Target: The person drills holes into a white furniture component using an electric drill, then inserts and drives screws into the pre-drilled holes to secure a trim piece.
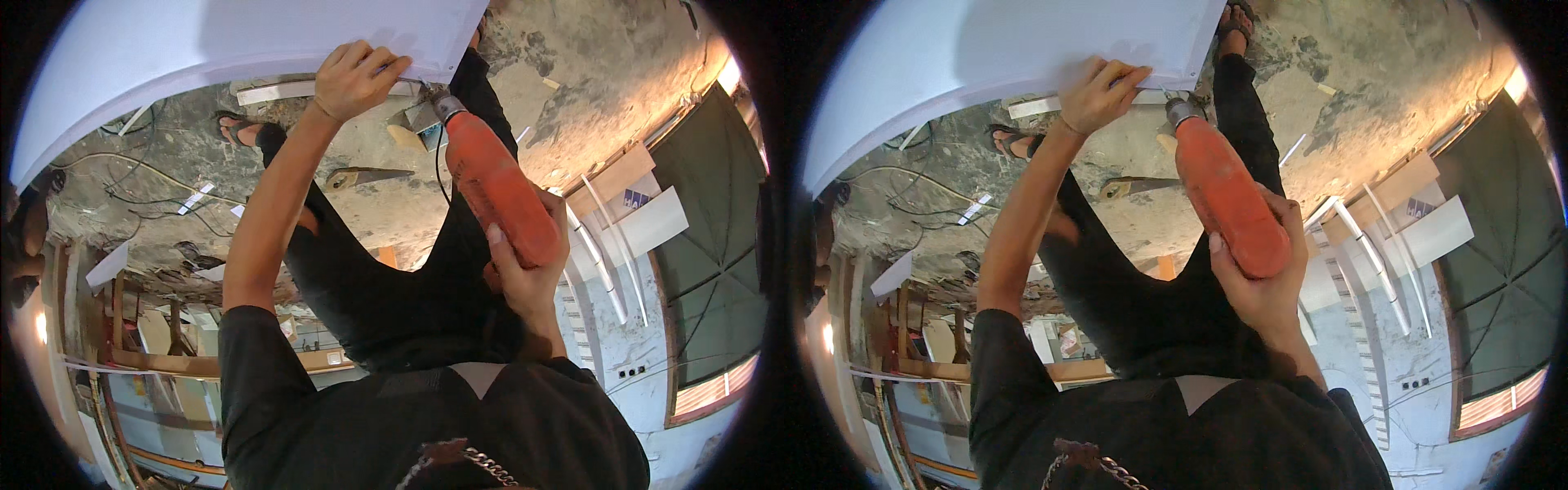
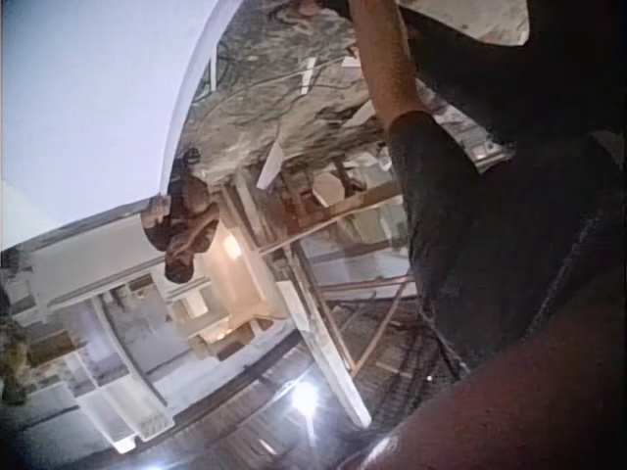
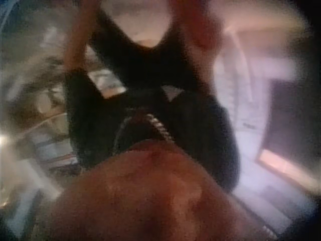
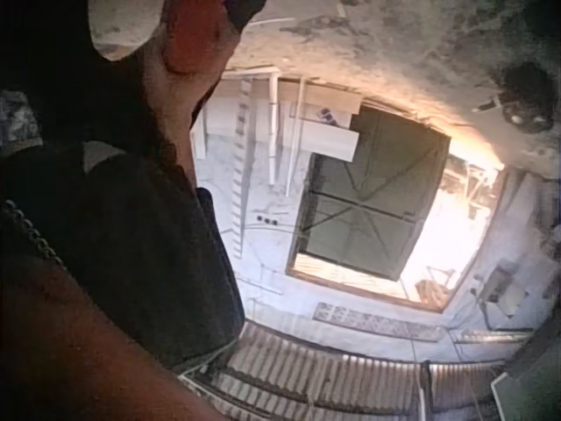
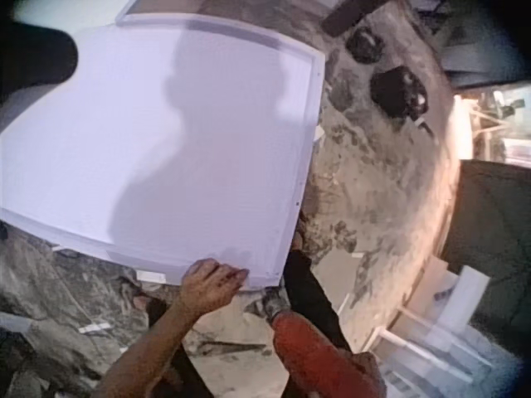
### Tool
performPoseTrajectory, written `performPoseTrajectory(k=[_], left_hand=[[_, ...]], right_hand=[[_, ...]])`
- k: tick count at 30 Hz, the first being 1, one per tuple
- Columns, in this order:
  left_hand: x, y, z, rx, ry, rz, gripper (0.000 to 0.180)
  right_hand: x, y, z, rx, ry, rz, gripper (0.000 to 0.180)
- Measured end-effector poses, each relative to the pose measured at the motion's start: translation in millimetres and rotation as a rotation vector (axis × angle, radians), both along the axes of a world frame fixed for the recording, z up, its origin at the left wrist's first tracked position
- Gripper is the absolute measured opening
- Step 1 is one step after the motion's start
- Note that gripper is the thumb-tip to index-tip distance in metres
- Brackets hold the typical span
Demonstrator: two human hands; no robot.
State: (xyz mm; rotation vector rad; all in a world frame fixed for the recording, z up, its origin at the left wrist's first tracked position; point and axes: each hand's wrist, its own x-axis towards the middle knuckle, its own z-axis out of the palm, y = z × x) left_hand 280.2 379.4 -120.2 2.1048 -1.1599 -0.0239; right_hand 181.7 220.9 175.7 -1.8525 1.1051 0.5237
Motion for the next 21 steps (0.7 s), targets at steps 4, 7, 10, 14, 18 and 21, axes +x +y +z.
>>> performPoseTrajectory(k=[4,7,10,14,18,21], left_hand=[[-1.5,4.1,-5.0,-0.023,0.021,-0.001,0.026],[-0.3,6.1,-1.7,-0.001,0.001,0.012,0.026],[3.1,5.4,0.1,-0.053,0.037,-0.039,0.036],[3.6,4.7,2.9,-0.018,-0.006,-0.025,0.032],[4.1,4.5,3.4,-0.013,-0.023,-0.021,0.029],[4.7,4.0,0.9,-0.037,-0.028,-0.011,0.029]], right_hand=[[0.2,5.2,-0.1,0.01,0.02,-0.042,0.055],[2.7,8.4,0.8,-0.018,0.025,-0.011,0.055],[0.5,8.6,0.2,-0.037,0.008,0.016,0.055],[6.9,6.4,1.3,-0.023,0.025,0.016,0.055],[6.4,0.7,1.7,-0.015,0.064,0.005,0.056],[5.8,-2.4,1.4,-0.02,0.074,0.034,0.056]])
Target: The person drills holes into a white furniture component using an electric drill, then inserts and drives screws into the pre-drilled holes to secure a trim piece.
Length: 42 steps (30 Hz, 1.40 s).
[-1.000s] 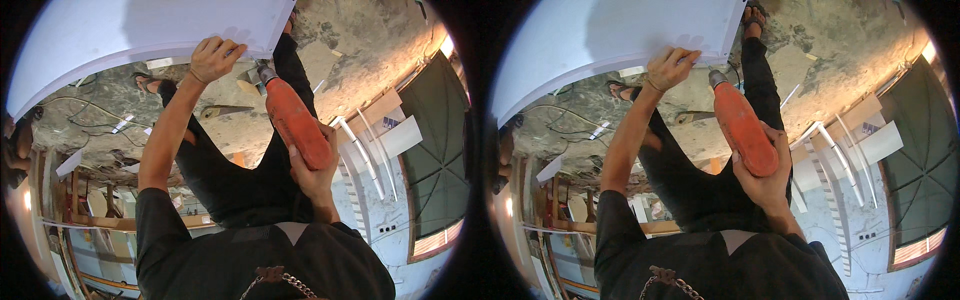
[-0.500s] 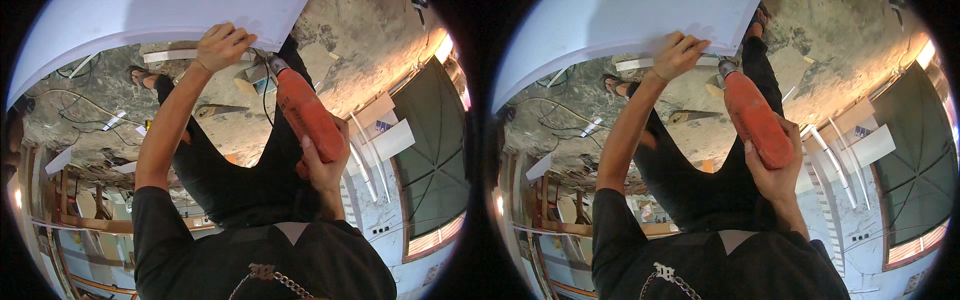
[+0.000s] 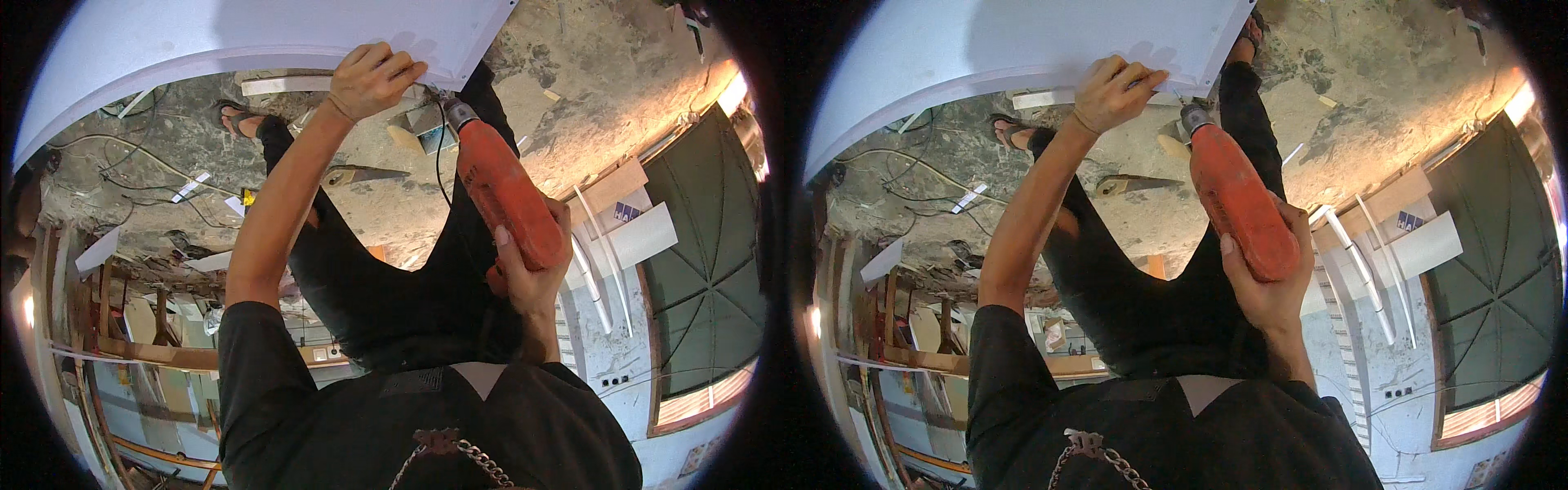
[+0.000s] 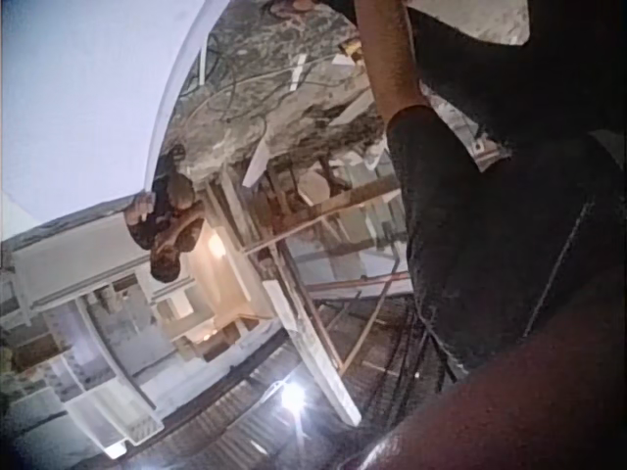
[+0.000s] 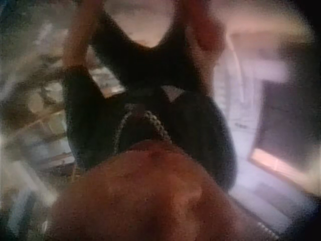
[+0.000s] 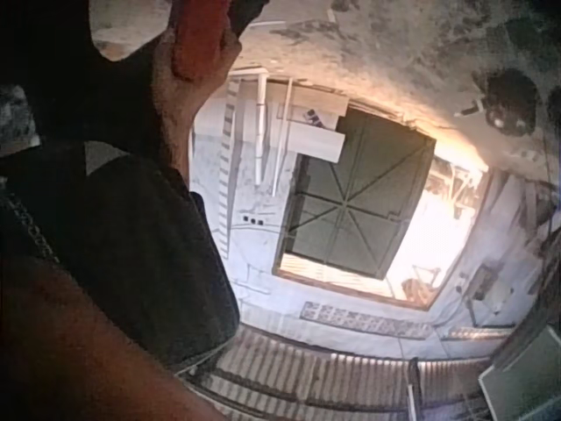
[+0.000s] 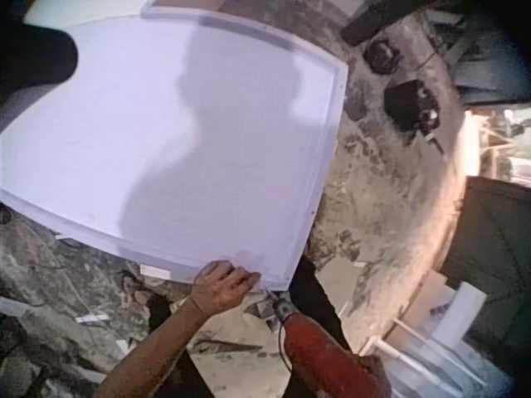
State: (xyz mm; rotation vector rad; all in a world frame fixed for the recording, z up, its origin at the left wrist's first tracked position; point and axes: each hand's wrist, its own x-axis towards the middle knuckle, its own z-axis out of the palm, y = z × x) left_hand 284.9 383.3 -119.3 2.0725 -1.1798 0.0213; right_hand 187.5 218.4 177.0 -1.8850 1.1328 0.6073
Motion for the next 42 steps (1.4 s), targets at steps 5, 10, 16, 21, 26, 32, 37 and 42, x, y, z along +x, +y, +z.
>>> performPoseTrajectory(k=[5,10,16,21,26,32,37,42], left_hand=[[1.1,-4.0,5.8,0.037,0.038,0.002,0.031],[2.0,-3.9,7.3,0.048,0.03,0.013,0.032],[0.1,-6.6,7.7,0.072,-0.025,0.057,0.018],[0.9,-7.3,7.8,0.07,-0.009,0.045,0.02],[1.5,-6.2,6.5,0.084,-0.005,0.026,0.022],[0.5,-7.0,6.2,0.084,-0.018,0.03,0.021],[0.6,-6.2,7.2,0.099,-0.005,0.03,0.021],[1.2,-8.2,6.2,0.076,-0.037,0.054,0.02]], right_hand=[[-0.2,-3.1,-2.5,0.048,-0.024,-0.094,0.055],[0.2,-7.8,-6.8,0.042,-0.046,-0.038,0.054],[-0.1,-9.2,-10.3,0.058,-0.058,-0.025,0.053],[1.8,-12.3,-10.5,0.055,-0.032,-0.023,0.052],[0.9,-12.8,-13.2,0.065,-0.036,-0.067,0.052],[1.4,-11.5,-16.1,0.07,-0.056,-0.073,0.053],[5.2,-11.3,-16.8,0.043,-0.018,-0.066,0.051],[-2.2,-12.4,-23.3,0.01,-0.063,-0.028,0.049]])
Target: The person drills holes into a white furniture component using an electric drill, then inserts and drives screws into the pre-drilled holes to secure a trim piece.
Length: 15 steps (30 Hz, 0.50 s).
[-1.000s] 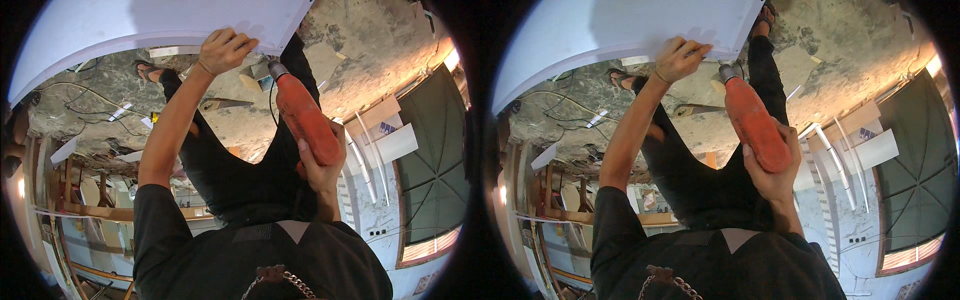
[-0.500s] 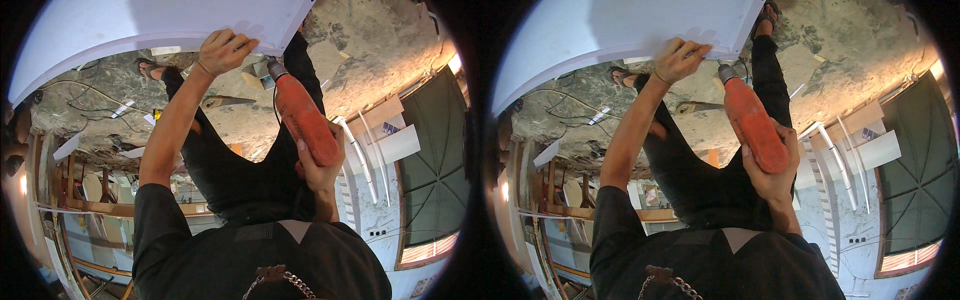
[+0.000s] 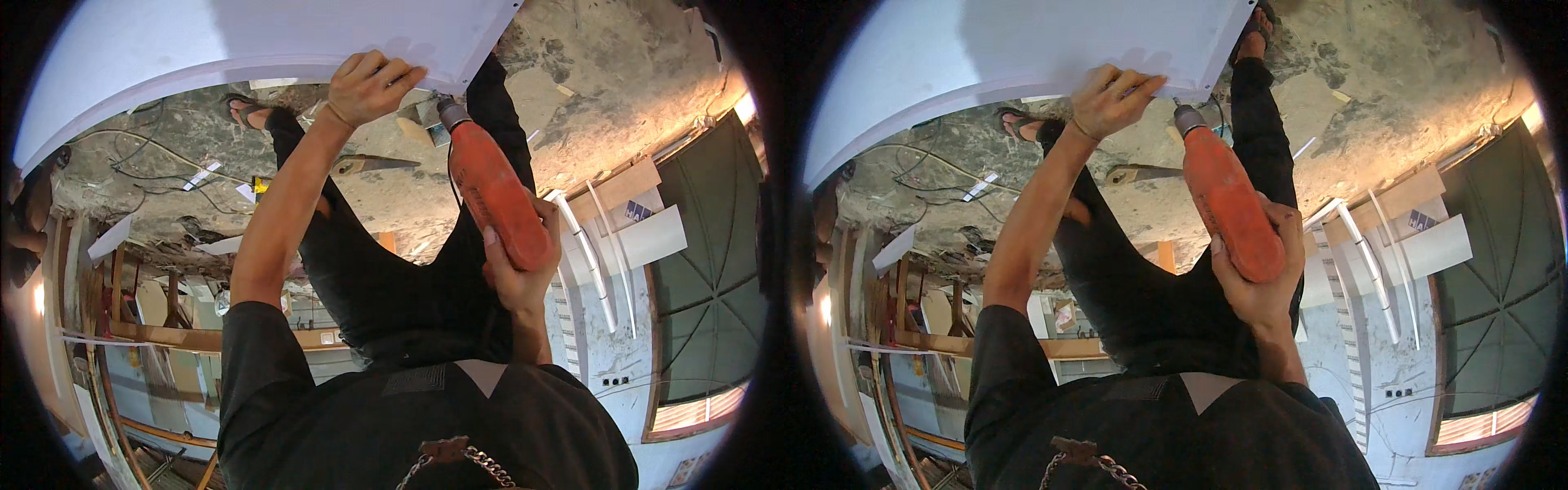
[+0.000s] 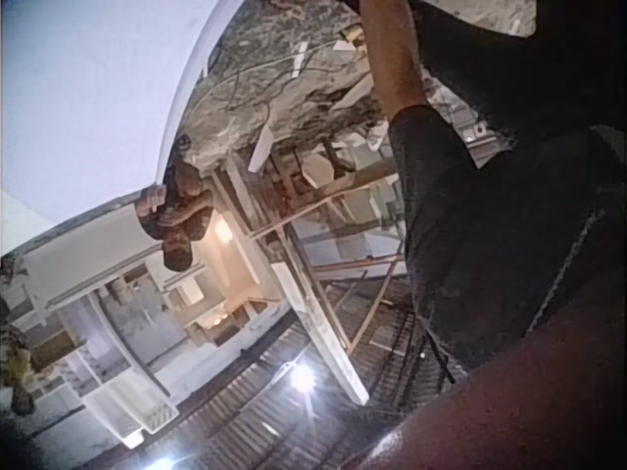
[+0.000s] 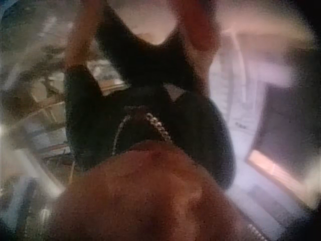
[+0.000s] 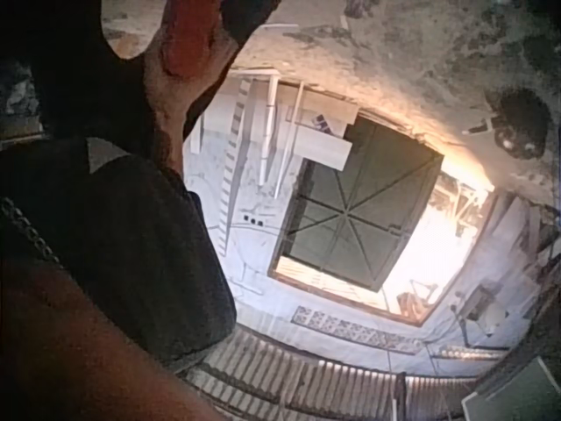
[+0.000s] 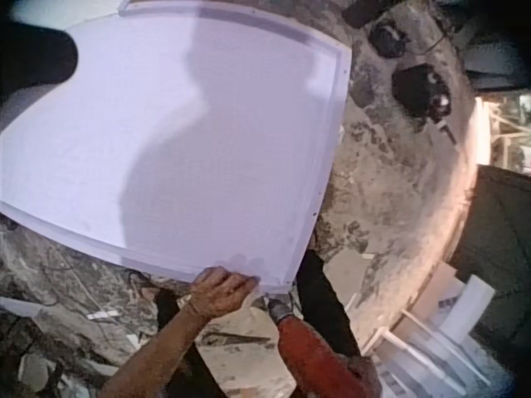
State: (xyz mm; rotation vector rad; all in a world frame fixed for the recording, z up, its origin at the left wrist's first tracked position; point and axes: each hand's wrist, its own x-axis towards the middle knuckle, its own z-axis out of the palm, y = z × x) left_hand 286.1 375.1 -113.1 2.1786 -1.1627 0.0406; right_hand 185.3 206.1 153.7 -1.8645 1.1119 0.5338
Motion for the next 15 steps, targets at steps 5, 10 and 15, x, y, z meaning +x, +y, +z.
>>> performPoseTrajectory(k=[5,10,15], left_hand=[[-0.9,2.1,-1.8,0.01,-0.01,-0.006,0.02],[0.0,-0.3,-0.2,-0.007,-0.01,0.013,0.019],[0.2,0.3,-1.5,-0.016,-0.009,0.006,0.019]], right_hand=[[-1.9,-1.4,-2.4,-0.019,0.011,0.073,0.051],[-1.2,4.6,-5.2,-0.069,-0.005,0.121,0.05],[-0.1,3.2,-5.9,-0.046,0.013,0.075,0.05]])
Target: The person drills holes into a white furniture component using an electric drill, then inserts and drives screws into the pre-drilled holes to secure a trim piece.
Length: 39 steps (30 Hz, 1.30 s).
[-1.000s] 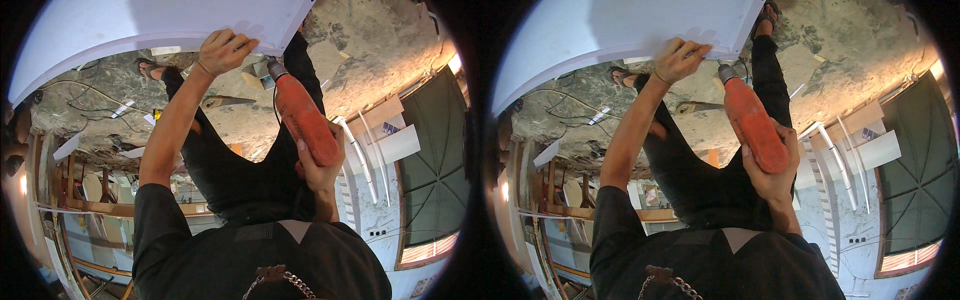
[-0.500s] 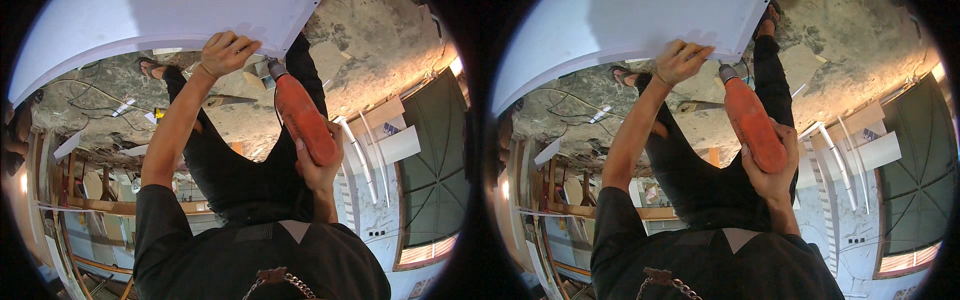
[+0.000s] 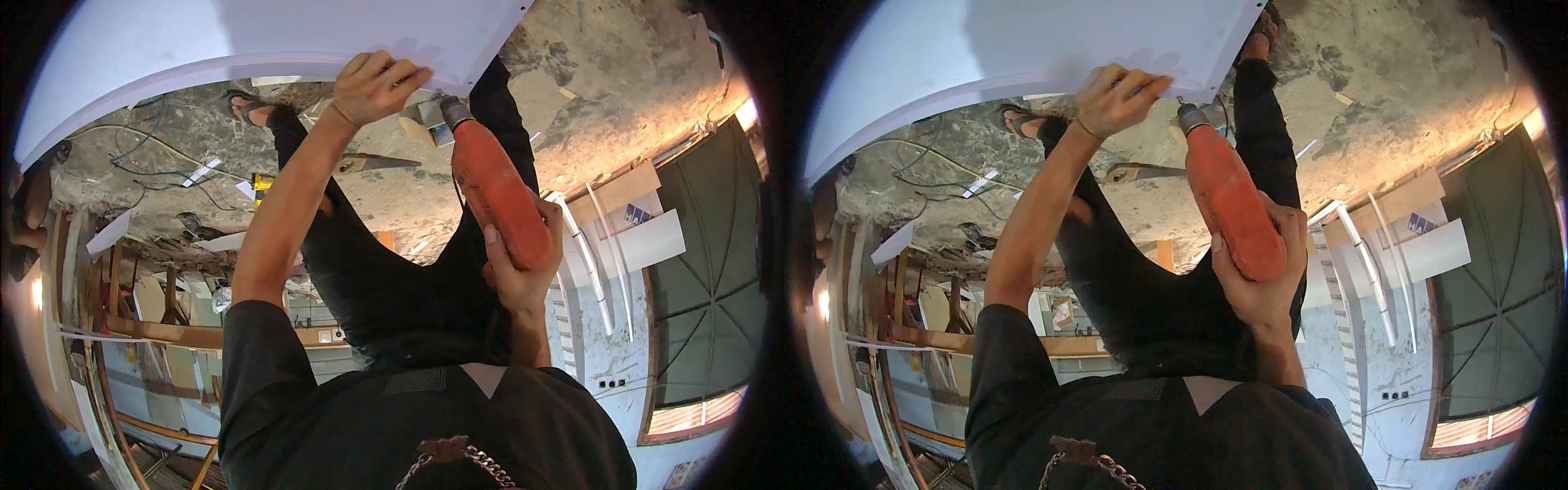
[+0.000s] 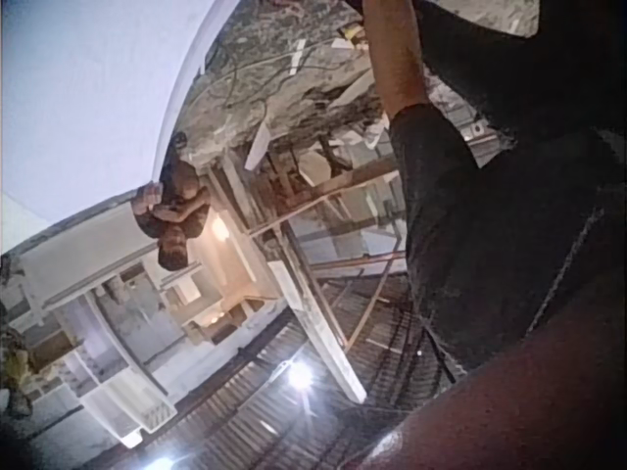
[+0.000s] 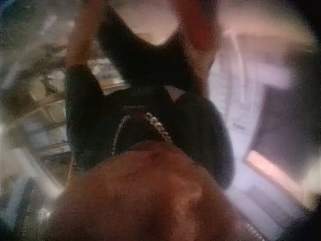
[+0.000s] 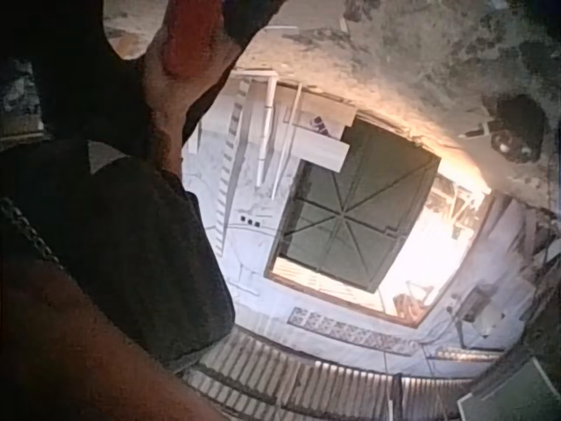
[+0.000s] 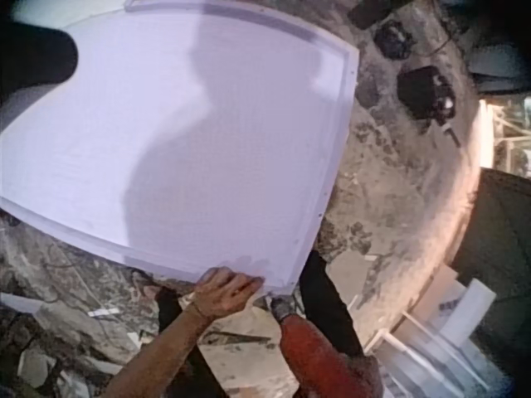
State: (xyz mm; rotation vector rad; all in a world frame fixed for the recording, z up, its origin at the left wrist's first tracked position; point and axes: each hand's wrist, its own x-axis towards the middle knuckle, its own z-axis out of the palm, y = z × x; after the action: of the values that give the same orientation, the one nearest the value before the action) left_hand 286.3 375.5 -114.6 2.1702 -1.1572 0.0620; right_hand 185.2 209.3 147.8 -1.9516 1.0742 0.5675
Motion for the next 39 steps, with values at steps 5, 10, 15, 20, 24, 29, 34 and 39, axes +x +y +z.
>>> performPoseTrajectory(k=[5,10,15,20,24,29,34,39], left_hand=[[0.6,1.7,0.9,0.023,0.008,-0.014,0.02],[0.2,1.0,0.7,0.009,0.001,-0.011,0.019],[-0.1,1.7,1.9,0.025,0.014,-0.013,0.017],[-0.9,-0.7,1.1,0.013,-0.002,-0.004,0.018],[-1.9,1.5,-0.3,0.012,0.017,-0.003,0.019],[-1.6,3.1,-1.5,0.021,0.008,-0.014,0.02],[-0.6,1.8,-1.2,0.004,0.001,-0.015,0.02],[-0.7,2.2,-1.9,0.006,0.003,-0.024,0.021]], right_hand=[[2.0,-6.0,-2.0,-0.007,-0.003,0.057,0.051],[6.4,2.0,-0.1,-0.021,-0.01,0.104,0.053],[4.1,4.6,-1.5,-0.003,0.007,-0.013,0.052],[1.4,4.6,-1.5,-0.005,-0.015,0.012,0.051],[-1.2,7.3,-2.9,0.011,-0.009,-0.057,0.052],[2.0,7.5,-1.0,-0.012,0.011,0.001,0.053],[-3.2,9.9,-1.5,0.001,-0.008,-0.056,0.053],[-3.0,6.7,-1.1,0.025,0.004,-0.099,0.053]])
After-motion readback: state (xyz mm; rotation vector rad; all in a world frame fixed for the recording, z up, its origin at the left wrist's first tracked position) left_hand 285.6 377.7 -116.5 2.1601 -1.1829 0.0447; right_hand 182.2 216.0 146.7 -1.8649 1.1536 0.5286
